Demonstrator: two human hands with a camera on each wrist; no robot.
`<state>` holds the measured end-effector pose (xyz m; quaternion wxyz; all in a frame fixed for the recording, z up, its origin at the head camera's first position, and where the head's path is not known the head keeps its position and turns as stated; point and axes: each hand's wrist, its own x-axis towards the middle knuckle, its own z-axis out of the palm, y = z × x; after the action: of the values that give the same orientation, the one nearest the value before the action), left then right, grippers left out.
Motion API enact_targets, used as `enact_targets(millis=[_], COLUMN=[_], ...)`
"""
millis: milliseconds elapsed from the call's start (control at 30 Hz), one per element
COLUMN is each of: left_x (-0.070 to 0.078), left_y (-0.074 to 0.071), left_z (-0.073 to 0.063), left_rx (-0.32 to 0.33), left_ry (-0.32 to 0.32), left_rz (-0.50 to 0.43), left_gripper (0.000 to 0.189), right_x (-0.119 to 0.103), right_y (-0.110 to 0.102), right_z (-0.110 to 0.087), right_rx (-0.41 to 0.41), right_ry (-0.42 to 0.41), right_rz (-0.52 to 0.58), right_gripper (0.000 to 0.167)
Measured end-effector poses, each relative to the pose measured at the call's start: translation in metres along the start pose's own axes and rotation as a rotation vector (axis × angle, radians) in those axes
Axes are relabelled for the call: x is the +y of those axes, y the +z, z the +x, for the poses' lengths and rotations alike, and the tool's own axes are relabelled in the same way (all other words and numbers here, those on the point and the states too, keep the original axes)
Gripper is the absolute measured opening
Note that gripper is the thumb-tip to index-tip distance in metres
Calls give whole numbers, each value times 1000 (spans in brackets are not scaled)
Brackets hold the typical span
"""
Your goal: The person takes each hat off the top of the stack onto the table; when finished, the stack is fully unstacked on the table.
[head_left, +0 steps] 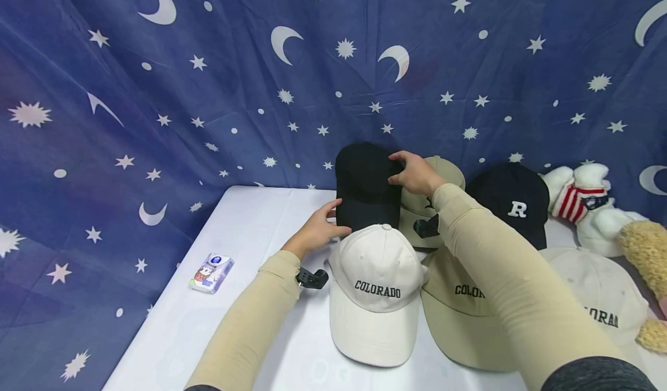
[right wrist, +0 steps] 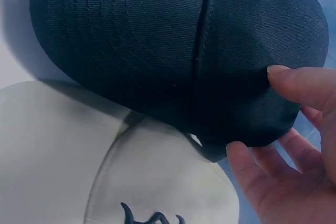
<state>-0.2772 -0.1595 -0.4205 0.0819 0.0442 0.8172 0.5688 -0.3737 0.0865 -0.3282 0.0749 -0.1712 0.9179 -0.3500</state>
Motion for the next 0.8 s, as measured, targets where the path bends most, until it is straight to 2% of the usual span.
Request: enact_targets(millis=[200, 500, 800], left_x=[-7, -16, -22], left_y=[1, 2, 2], left_z=[-2, -5, -8], left_rx=[14, 26, 36], left_ry=[-16, -46, -41], left_rz=[-2, 21, 61], left_gripper=[82, 77, 79], right_x=[1, 6, 7], right_y=[9, 18, 24], right_z=[0, 1, -4], right_rx=[-12, -24, -62], right_ry=[-2, -20, -47], right_rz=[36, 30, 77], right_gripper=[61, 62, 64])
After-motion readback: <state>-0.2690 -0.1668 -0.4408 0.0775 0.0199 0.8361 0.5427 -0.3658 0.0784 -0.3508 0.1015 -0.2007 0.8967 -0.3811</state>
